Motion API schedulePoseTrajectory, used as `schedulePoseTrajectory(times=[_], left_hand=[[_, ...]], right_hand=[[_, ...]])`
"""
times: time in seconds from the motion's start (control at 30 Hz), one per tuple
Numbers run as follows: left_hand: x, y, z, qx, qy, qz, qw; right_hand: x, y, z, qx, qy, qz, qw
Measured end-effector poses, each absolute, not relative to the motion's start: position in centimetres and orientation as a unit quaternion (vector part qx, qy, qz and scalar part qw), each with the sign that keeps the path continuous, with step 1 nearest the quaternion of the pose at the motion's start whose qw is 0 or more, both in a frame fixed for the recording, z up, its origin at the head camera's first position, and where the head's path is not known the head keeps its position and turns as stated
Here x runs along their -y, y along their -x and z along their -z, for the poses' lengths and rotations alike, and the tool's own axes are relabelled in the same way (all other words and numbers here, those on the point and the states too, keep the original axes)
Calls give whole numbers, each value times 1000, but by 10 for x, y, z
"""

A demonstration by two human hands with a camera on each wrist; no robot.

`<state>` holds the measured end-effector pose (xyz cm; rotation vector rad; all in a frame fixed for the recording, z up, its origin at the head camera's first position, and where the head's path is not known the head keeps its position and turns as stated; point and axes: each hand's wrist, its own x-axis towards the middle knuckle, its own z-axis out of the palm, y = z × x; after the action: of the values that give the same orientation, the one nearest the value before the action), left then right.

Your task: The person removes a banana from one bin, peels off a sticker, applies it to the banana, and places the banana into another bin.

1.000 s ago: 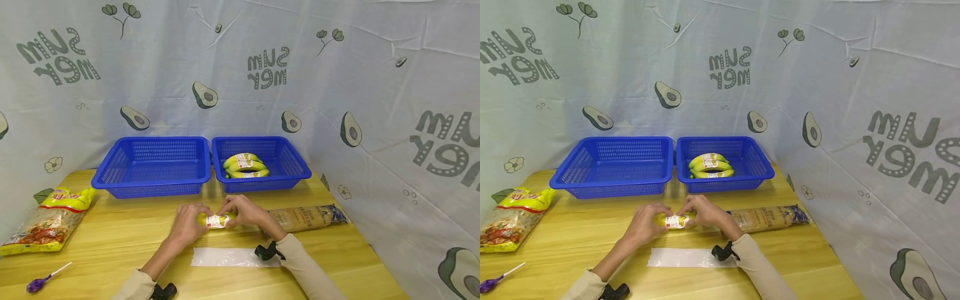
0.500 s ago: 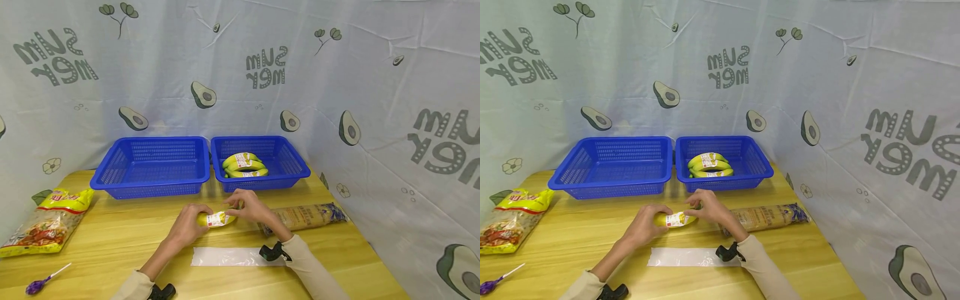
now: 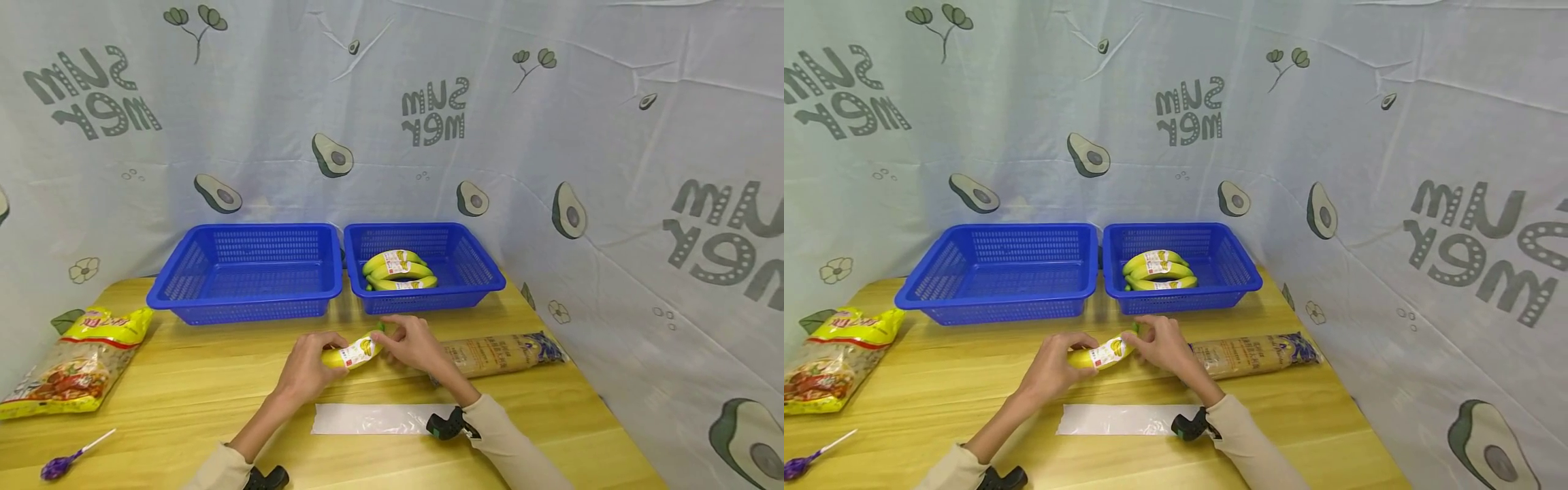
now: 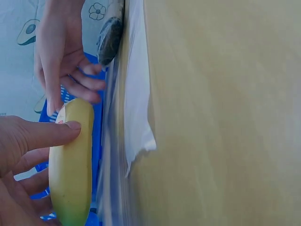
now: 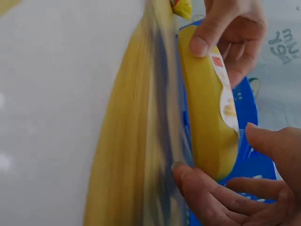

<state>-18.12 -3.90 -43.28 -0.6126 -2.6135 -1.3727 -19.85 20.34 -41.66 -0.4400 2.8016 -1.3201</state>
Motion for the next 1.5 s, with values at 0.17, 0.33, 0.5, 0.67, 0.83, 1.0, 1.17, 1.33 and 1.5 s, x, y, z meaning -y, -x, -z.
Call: schedulePoseTrajectory(times=[0.17,0.33,0.5,0.67,0.83,1.0,1.17,1.33,1.5], left_hand=[[34,176,431,866,199,453,79],[26,169,430,864,200,453,95],[19,165,431,864,206,448,99],[20,165,430,851,198,480,81],[23,172,426,818,176,546,50],[26,185,423,794,139,591,35],[24,196,418,748,93,657,0],[19,207,412,686,36,725,-45],[14,217,412,633,-3,771,-68]], right_hand=[[-199,197,421,-859,103,499,43],[-196,197,425,-820,63,565,66],[-198,200,426,-789,29,608,84],[-204,203,424,-776,38,624,91],[-213,204,422,-769,45,629,103],[-221,205,419,-767,41,630,115],[-230,205,415,-765,62,626,134],[-240,206,406,-789,81,592,146],[-250,204,394,-807,88,561,162]])
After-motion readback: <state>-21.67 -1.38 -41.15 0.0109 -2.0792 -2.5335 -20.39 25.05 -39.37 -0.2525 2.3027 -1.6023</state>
